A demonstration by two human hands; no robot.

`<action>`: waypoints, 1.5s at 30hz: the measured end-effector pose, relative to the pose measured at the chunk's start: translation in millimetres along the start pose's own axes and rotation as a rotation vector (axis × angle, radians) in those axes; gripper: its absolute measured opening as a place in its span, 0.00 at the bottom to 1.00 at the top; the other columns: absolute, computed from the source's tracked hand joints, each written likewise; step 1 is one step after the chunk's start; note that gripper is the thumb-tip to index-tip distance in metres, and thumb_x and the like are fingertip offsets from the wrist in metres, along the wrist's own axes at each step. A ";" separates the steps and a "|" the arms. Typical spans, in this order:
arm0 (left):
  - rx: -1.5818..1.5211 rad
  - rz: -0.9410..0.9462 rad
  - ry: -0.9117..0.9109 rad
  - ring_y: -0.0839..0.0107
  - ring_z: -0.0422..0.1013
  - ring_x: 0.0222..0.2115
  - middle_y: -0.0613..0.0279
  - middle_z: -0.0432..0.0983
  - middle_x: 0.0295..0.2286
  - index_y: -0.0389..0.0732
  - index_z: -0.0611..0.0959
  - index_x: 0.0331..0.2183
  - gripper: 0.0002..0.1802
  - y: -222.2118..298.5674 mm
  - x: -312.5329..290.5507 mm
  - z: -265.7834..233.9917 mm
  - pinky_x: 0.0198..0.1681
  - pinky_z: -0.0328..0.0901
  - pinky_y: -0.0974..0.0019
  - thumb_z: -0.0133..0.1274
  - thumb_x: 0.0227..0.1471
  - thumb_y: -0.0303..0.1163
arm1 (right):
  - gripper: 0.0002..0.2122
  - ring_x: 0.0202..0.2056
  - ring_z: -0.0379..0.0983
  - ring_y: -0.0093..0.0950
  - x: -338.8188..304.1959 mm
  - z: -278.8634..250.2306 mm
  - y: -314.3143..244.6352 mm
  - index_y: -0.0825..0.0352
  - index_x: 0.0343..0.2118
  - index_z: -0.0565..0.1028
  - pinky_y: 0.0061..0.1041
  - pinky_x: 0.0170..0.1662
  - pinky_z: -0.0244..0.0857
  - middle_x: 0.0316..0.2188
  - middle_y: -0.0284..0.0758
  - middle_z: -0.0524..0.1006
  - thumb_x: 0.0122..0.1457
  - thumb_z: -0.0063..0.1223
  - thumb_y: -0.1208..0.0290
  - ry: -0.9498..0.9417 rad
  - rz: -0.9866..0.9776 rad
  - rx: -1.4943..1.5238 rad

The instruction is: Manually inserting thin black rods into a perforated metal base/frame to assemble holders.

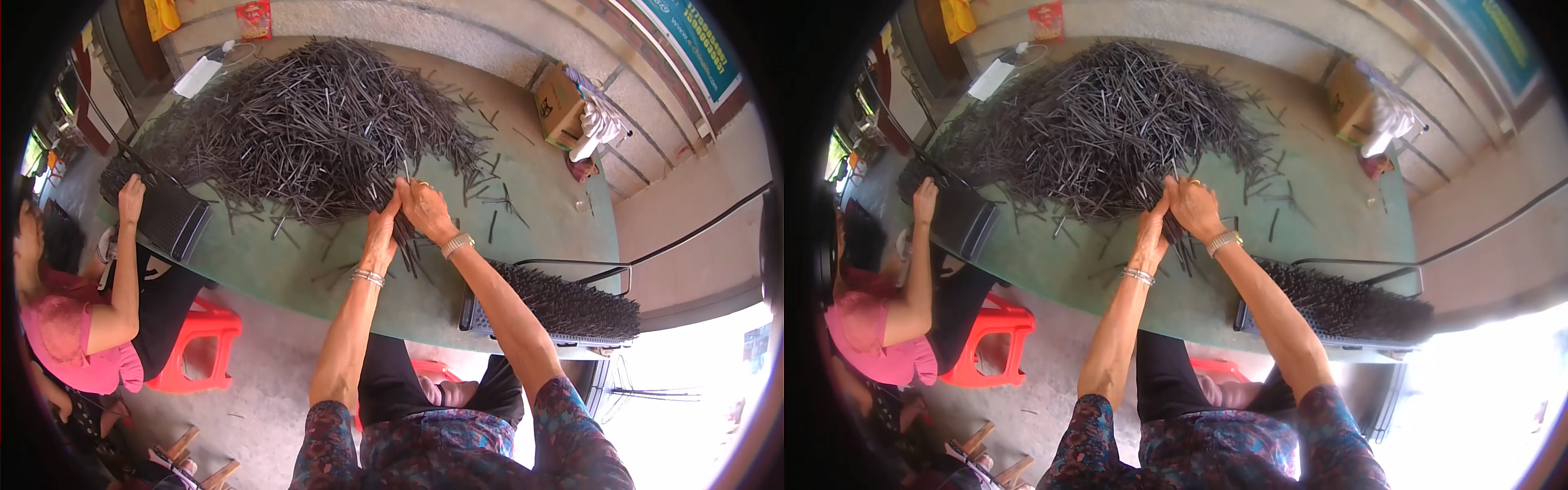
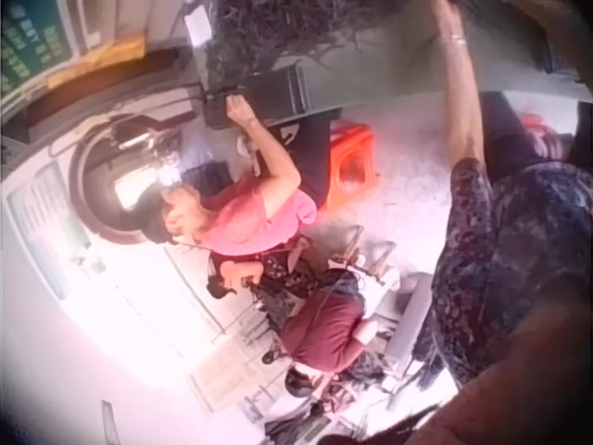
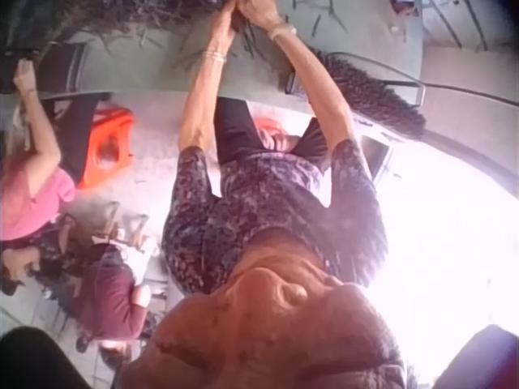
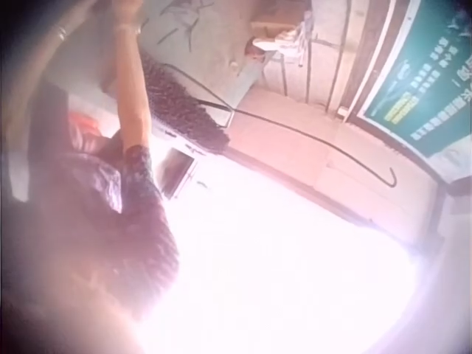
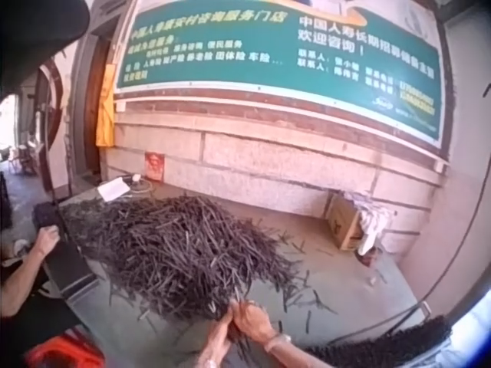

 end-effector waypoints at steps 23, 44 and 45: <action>0.023 -0.171 0.134 0.78 0.59 0.15 0.72 0.63 0.15 0.42 0.75 0.30 0.13 3.2 -27.1 -57.6 0.19 0.57 0.71 0.59 0.51 0.39 | 0.09 0.42 0.74 0.39 -59.0 0.0 -16.5 0.71 0.35 0.77 0.31 0.40 0.72 0.40 0.47 0.74 0.49 0.54 0.76 -0.554 0.083 -0.002; 0.015 -0.116 0.255 0.71 0.74 0.26 0.60 0.78 0.28 0.35 0.80 0.31 0.10 -35.8 -53.1 -59.4 0.29 0.68 0.67 0.60 0.51 0.32 | 0.23 0.34 0.77 0.32 -58.5 26.8 -28.4 0.70 0.38 0.75 0.33 0.20 0.70 0.33 0.37 0.74 0.43 0.66 0.59 -0.492 0.094 -0.184; 0.015 -0.115 0.253 0.71 0.74 0.26 0.60 0.78 0.28 0.35 0.80 0.31 0.10 -37.1 -52.8 -59.2 0.29 0.68 0.67 0.60 0.51 0.32 | 0.23 0.34 0.77 0.32 -58.9 29.2 -26.1 0.70 0.38 0.75 0.33 0.20 0.70 0.33 0.37 0.74 0.43 0.66 0.59 -0.490 0.095 -0.185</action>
Point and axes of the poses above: each hand's wrist, its own x-axis towards the middle knuckle, its own z-axis out of the palm, y = z × x, the point moved 1 cm from there along x, towards the middle knuckle
